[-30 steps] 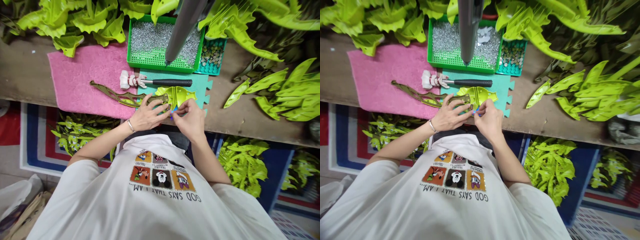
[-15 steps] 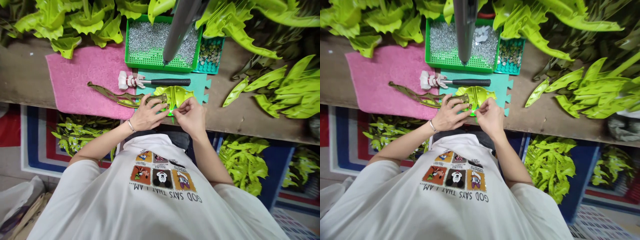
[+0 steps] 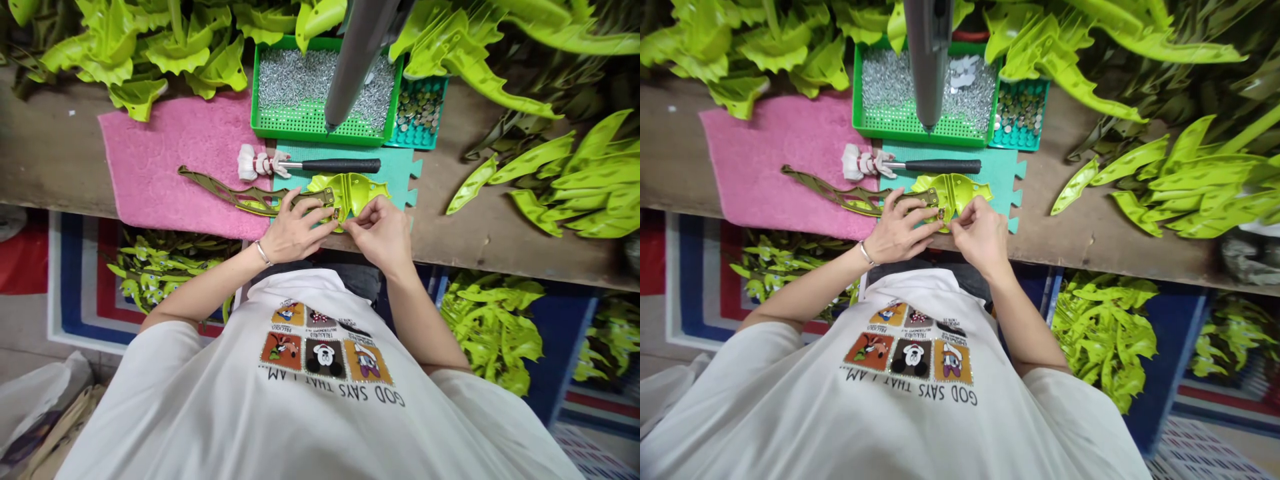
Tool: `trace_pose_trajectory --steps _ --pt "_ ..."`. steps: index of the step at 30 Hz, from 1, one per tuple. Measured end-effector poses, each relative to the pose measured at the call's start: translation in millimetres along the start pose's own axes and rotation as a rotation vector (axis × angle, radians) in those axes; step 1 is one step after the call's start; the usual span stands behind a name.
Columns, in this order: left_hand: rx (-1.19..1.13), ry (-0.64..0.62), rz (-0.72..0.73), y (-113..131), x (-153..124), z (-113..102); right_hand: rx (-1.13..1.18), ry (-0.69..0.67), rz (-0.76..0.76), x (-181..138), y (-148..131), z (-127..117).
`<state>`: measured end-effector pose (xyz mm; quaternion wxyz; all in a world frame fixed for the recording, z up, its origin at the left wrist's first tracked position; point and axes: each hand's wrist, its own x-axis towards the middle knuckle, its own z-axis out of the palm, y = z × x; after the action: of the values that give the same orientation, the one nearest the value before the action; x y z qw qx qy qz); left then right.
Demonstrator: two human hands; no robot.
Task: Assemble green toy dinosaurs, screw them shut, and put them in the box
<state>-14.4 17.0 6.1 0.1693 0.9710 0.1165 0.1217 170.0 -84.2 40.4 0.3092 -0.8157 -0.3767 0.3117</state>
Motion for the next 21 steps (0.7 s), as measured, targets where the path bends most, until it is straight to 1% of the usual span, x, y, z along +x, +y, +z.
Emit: trace_pose_trajectory --steps 7,12,14,17,21 --pt "0.012 -0.015 -0.009 1 3 -3 0.01 -0.018 -0.024 5 4 0" --pt "0.037 0.027 0.036 0 1 -2 0.019 -0.043 -0.025 8 6 0" --pt "0.03 0.035 0.022 1 0 -1 0.013 -0.049 -0.021 8 7 -1" --pt "0.029 0.029 -0.014 4 -1 0 -0.024 -0.043 -0.02 7 4 -2" --pt "0.09 0.063 0.006 10 -5 1 -0.086 -0.059 -0.004 6 -5 -5"
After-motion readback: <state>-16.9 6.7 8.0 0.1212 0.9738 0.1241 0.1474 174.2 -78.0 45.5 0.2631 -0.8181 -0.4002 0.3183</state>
